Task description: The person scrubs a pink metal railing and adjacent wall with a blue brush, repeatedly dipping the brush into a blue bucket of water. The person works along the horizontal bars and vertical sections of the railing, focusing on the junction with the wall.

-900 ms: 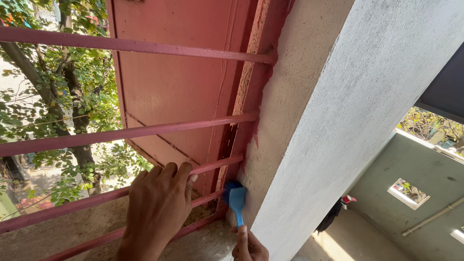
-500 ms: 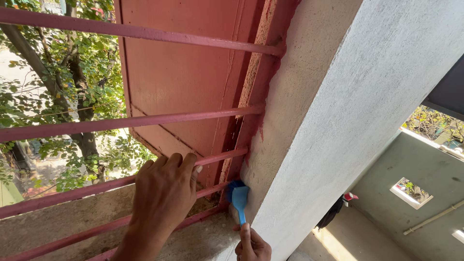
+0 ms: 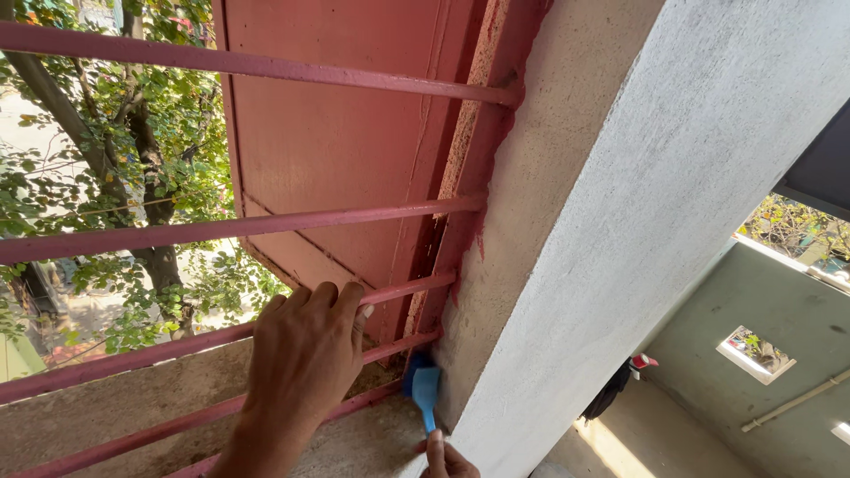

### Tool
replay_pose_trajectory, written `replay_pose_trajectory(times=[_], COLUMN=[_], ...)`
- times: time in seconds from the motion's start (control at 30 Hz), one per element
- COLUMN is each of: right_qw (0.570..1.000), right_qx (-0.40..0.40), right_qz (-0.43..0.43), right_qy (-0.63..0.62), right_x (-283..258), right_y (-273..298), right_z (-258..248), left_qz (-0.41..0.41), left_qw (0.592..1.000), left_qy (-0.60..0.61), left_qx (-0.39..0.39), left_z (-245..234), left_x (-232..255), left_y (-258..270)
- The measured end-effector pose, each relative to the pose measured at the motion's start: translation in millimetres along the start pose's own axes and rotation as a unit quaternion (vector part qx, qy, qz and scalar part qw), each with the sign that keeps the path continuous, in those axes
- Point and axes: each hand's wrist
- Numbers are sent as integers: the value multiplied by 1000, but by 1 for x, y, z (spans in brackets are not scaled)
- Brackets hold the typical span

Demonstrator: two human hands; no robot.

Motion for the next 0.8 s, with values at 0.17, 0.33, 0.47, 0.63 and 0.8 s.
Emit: replay_pose_trajectory(times=[0.17, 0.33, 0.47, 0.63, 0.8], right_qw=[995, 987, 928, 834, 804], right_qx=[-20, -13, 62, 95, 6], right_qz=[-44, -27, -167, -245, -339], right_qy=[91, 156, 326, 486, 488], right_x=[-27, -54, -86, -151, -138], right_y=[3, 44, 73, 92, 103], right_z=[-21, -4, -3, -5, 16], left_qz=[14, 20, 18, 21, 17], left_qw=[999, 999, 999, 999, 999], left_qy=[-4, -12, -7, -2, 1], left_qx=[35, 30, 39, 37, 50], left_z=[-1, 1, 1, 1, 0], left_x=[-1, -1, -1, -4, -3], left_y=[2, 1, 5, 2, 4])
Point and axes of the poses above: each hand's wrist, its own y-axis away from the middle knuckle, its own z-axis out of the palm, x = y × z, and after that the axes turned 14 degrees about x, right-handed
